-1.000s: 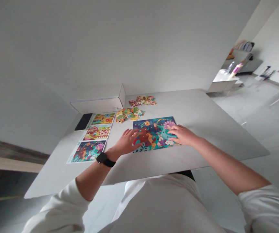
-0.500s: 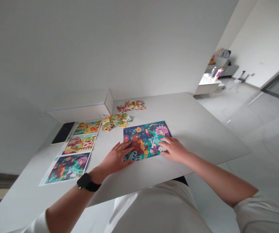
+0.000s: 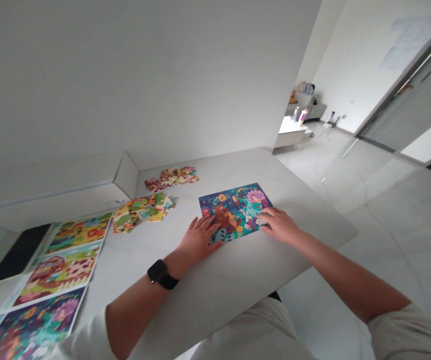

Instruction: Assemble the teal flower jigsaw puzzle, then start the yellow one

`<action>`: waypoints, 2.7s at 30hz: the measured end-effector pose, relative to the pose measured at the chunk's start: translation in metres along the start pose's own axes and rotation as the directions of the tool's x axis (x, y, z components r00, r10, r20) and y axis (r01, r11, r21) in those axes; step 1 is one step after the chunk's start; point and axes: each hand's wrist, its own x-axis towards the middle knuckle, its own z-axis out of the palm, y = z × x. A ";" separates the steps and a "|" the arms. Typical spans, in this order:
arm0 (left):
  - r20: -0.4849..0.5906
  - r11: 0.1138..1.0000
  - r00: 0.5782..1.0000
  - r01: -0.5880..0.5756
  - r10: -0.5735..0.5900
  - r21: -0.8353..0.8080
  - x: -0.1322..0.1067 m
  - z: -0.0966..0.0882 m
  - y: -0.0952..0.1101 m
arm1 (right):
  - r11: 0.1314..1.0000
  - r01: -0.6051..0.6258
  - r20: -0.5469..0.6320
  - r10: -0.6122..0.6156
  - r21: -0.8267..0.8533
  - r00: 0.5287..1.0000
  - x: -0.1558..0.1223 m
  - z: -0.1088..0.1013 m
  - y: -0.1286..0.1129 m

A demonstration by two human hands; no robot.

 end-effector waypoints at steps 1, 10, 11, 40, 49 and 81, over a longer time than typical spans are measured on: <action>-0.004 1.000 1.000 0.006 -0.006 0.002 0.011 0.000 0.000 | 1.000 -0.023 -0.005 0.023 -0.008 1.000 0.004 0.001 0.005; -0.063 0.998 0.997 0.043 -0.046 -0.040 0.097 0.006 -0.031 | 0.986 -0.148 -0.032 0.146 -0.075 0.989 0.073 -0.002 0.036; -0.081 0.998 0.996 0.038 -0.041 -0.046 0.106 0.008 -0.037 | 0.982 -0.167 -0.033 0.165 -0.085 0.986 0.083 -0.004 0.038; -0.030 0.986 0.987 0.155 -0.158 -0.067 0.223 -0.001 -0.078 | 0.887 -0.431 0.003 0.437 -0.167 0.899 0.213 -0.008 0.067; -0.217 0.989 0.967 0.116 -0.133 -0.088 0.097 -0.043 -0.112 | 0.994 -0.113 -0.166 0.111 -0.003 0.980 0.199 0.005 0.006; 0.131 0.923 0.914 0.385 -0.383 0.009 -0.108 -0.100 -0.273 | 0.828 0.553 0.104 -0.560 0.090 0.822 0.329 0.054 -0.305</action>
